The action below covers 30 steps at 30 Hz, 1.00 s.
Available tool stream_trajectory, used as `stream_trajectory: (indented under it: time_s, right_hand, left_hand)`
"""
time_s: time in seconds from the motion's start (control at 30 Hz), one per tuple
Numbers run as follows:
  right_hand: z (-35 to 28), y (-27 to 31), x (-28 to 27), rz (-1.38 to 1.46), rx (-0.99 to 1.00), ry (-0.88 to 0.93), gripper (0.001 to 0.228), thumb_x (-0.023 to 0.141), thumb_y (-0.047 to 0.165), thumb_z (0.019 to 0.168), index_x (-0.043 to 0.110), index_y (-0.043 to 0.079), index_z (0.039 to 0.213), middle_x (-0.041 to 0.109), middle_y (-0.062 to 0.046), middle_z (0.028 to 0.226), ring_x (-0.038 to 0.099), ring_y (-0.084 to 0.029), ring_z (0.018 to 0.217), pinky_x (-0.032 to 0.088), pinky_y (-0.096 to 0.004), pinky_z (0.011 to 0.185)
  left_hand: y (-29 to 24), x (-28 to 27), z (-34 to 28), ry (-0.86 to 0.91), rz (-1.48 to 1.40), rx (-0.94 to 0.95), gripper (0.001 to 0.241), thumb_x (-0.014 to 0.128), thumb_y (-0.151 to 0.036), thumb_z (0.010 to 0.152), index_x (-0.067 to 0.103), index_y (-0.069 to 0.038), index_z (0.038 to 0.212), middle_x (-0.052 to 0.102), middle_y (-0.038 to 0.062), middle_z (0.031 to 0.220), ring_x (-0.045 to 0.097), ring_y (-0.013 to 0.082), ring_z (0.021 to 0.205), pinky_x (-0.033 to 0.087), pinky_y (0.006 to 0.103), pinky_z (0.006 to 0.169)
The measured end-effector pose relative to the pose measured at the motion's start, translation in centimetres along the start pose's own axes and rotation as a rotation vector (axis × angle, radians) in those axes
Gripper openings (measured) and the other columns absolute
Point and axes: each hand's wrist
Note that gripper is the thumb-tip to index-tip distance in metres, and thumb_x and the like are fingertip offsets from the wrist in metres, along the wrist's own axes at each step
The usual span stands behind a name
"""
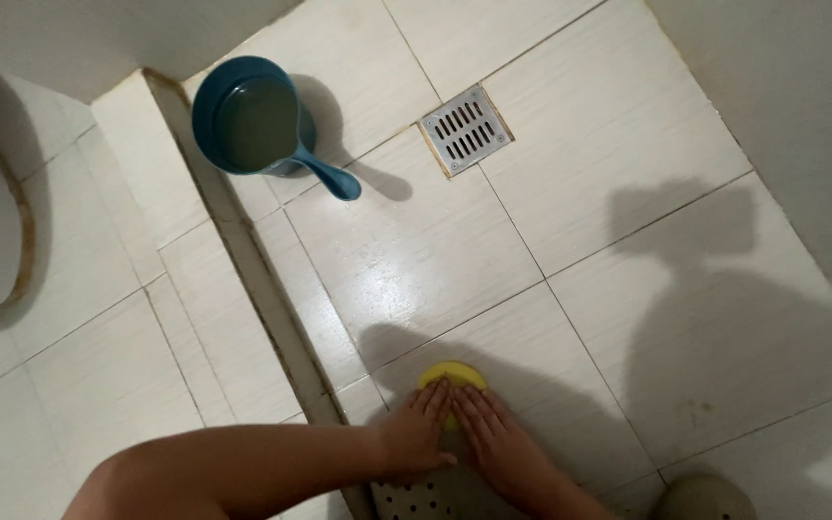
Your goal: The person scrubs the tiled bathroom floor using a yellow sponge. They repeatedly dip the sponge into a blue plastic scoop filled with water to wet it, then scrub the floor tiles and the area around the drain. The person moves the scoop aside to reach different sections of the floor.
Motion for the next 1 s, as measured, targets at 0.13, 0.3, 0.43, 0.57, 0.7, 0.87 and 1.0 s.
stream_trajectory:
  time_s: [0.13,0.3,0.43,0.57,0.7,0.87,1.0]
  right_hand:
    - [2.3,0.0,-0.6,-0.030,0.081,-0.137,0.053,0.041,0.022,0.104,0.046,-0.008,0.147,0.047,-0.029,0.152,0.043,-0.044,0.143,0.030,-0.058,0.125]
    - [8.3,-2.3,1.9,-0.103,0.197,-0.429,0.042,0.035,0.014,0.108,0.061,-0.004,0.135,0.059,-0.025,0.140,0.058,-0.042,0.131,0.047,-0.055,0.115]
    - [14.4,-5.0,4.6,0.046,0.355,-0.133,0.117,0.084,0.055,0.056,0.046,-0.006,0.148,0.045,-0.026,0.155,0.038,-0.042,0.148,0.024,-0.052,0.129]
    - [16.0,-7.0,4.1,0.084,0.384,0.048,0.090,0.072,0.044,0.084,0.040,-0.003,0.154,0.035,-0.019,0.166,0.026,-0.035,0.156,0.012,-0.048,0.131]
    - [11.4,-4.9,1.0,-0.039,0.359,-0.172,0.090,0.073,0.044,0.075,0.051,-0.006,0.146,0.051,-0.022,0.153,0.042,-0.037,0.148,0.023,-0.048,0.130]
    - [-0.2,1.2,5.8,0.012,0.473,0.006,0.036,0.057,0.005,0.097,0.061,0.003,0.133,0.051,-0.027,0.152,0.047,-0.041,0.144,0.029,-0.055,0.127]
    - [-0.9,2.6,-0.3,-0.098,0.581,-0.431,0.033,0.035,0.002,0.105,0.066,-0.001,0.094,0.064,-0.025,0.128,0.062,-0.036,0.123,0.043,-0.049,0.118]
  left_hand:
    - [-0.9,-1.9,-0.7,-0.097,0.112,-0.118,0.114,0.050,-0.080,0.085,0.042,0.017,0.146,0.035,0.037,0.157,0.042,0.0513,0.139,0.039,0.0568,0.109]
    - [2.7,-7.9,0.0,-0.408,0.401,-0.261,0.109,0.038,-0.088,0.089,0.059,0.010,0.133,0.059,0.034,0.123,0.064,0.0528,0.106,0.047,0.0631,0.095]
    - [9.0,-11.1,1.6,0.018,0.423,-0.367,0.118,0.026,-0.086,0.088,0.019,0.008,0.159,0.016,0.031,0.167,0.022,0.0453,0.153,0.024,0.0511,0.123]
    - [11.1,-14.6,2.5,0.311,0.368,-0.394,0.120,-0.001,-0.089,0.087,0.006,0.005,0.162,-0.003,0.027,0.171,0.002,0.0398,0.160,0.014,0.0463,0.129]
    - [8.0,-17.3,1.8,0.282,0.470,-0.164,0.116,0.000,-0.087,0.088,0.035,0.001,0.156,0.026,0.029,0.166,0.014,0.0452,0.158,0.018,0.0535,0.125]
    - [-4.6,-24.7,0.8,0.323,-0.112,-0.076,0.061,0.033,-0.030,0.109,0.020,0.005,0.158,0.017,0.035,0.162,0.065,0.0408,0.117,0.062,0.0265,0.051]
    - [-2.3,-6.4,4.1,0.148,0.112,0.164,0.091,0.028,-0.052,0.096,0.002,0.008,0.159,-0.005,0.032,0.167,-0.006,0.0428,0.157,-0.004,0.0489,0.125]
Point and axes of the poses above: each hand's wrist, its own z-axis towards the middle knuckle, its own x-axis out of the palm, y = z × x
